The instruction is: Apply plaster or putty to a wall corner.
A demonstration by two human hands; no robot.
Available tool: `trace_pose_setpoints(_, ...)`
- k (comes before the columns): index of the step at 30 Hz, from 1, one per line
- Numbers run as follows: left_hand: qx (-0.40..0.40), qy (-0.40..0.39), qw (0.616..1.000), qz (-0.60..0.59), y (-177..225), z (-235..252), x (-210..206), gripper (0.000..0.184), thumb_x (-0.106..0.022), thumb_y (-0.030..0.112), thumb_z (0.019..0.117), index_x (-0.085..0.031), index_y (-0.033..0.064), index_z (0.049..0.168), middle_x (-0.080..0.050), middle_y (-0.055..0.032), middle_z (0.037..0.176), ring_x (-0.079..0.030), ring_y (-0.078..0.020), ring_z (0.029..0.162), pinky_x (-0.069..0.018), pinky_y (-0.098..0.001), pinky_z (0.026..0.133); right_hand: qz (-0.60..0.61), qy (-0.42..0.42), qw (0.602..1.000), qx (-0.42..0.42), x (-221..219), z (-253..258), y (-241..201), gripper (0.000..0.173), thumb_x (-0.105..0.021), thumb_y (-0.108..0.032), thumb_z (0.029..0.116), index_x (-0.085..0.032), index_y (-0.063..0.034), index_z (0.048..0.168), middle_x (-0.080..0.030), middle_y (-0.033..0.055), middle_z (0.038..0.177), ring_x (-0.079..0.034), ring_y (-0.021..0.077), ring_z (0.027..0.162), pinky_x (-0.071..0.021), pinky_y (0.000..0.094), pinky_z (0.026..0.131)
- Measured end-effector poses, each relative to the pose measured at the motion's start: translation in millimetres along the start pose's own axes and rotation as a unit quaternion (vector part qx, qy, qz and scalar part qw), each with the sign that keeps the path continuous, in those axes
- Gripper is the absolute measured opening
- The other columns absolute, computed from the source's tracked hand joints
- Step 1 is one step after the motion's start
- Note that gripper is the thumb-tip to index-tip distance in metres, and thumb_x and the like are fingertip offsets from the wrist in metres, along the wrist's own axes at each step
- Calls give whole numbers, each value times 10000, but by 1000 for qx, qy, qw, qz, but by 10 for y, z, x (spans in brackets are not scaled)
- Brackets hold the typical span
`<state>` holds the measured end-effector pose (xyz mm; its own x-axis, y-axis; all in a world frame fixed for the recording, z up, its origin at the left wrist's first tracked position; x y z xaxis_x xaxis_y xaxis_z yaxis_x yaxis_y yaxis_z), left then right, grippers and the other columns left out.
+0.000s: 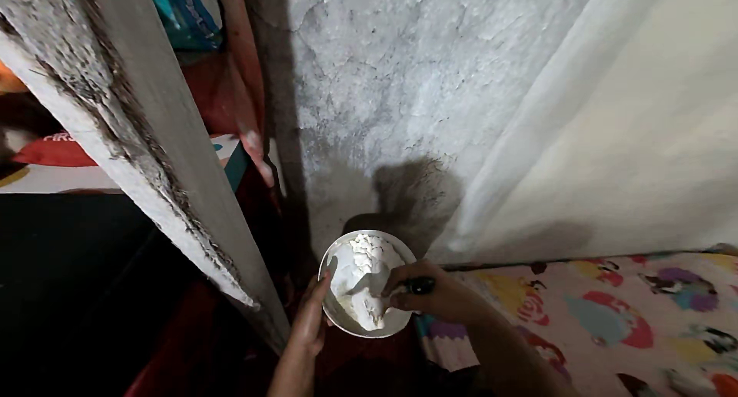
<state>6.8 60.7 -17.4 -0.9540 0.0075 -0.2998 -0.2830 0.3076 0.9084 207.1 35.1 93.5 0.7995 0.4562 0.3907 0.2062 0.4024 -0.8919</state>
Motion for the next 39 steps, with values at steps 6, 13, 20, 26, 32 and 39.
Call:
trace_pose_setpoints(6,-19,10,1000,22,46,-1,45,471,-453,384,1079,-468,118,1467,-671,-127,1231,-689,-207,1031,-598,-374,811,-30,40,996,-78,378,-165,81,94,-673,-99,886,-743,-67,942,-712,-69,874,-622,-31,688,-537,160,623)
trace_pose_setpoints(13,-28,32,999,3,49,4,30,475,-451,376,1085,-484,97,1468,-656,-127,1283,-668,-210,1108,-579,-393,897,52,195,979,-14,515,-334,38,116,-658,-129,919,-740,-90,991,-725,-58,858,-640,21,615,-559,192,544)
trace_pose_setpoints(20,-31,25,999,-7,-9,18,-63,452,-433,358,1091,-509,68,1429,-666,-128,1265,-669,-210,1116,-574,-400,929,7,174,985,11,-49,-181,162,183,-629,-107,976,-715,6,1092,-728,24,1005,-686,34,750,-607,216,669)
trace_pose_setpoints(26,-22,27,999,-23,21,27,39,475,-442,383,1085,-503,99,1460,-644,-119,1327,-647,-219,1174,-564,-415,951,22,235,971,-43,349,-323,269,146,-638,-65,923,-736,-28,1024,-736,-11,918,-675,56,676,-595,226,612)
trace_pose_setpoints(32,-19,34,999,-34,-14,50,-12,457,-431,367,1093,-529,58,1415,-660,-138,1287,-659,-227,1150,-565,-416,951,-33,232,972,22,319,-213,-16,162,-653,-115,940,-732,-12,1035,-731,-4,941,-667,16,706,-593,203,636)
trace_pose_setpoints(39,-50,69,996,-40,2,52,-6,436,-454,330,1087,-541,27,1389,-655,-148,1273,-653,-218,1144,-560,-406,957,-94,269,958,-23,372,-204,158,181,-636,-127,939,-734,-9,1036,-732,38,953,-676,39,717,-598,221,649)
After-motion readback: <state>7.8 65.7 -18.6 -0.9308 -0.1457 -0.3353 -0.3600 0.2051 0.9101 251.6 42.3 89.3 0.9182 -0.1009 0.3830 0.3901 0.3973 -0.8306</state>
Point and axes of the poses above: each hand's wrist, its own z-axis towards the middle knuckle, its own x-axis out of the back of the hand, y = z × x, the point moved 7 cm from there along z, towards the middle knuckle
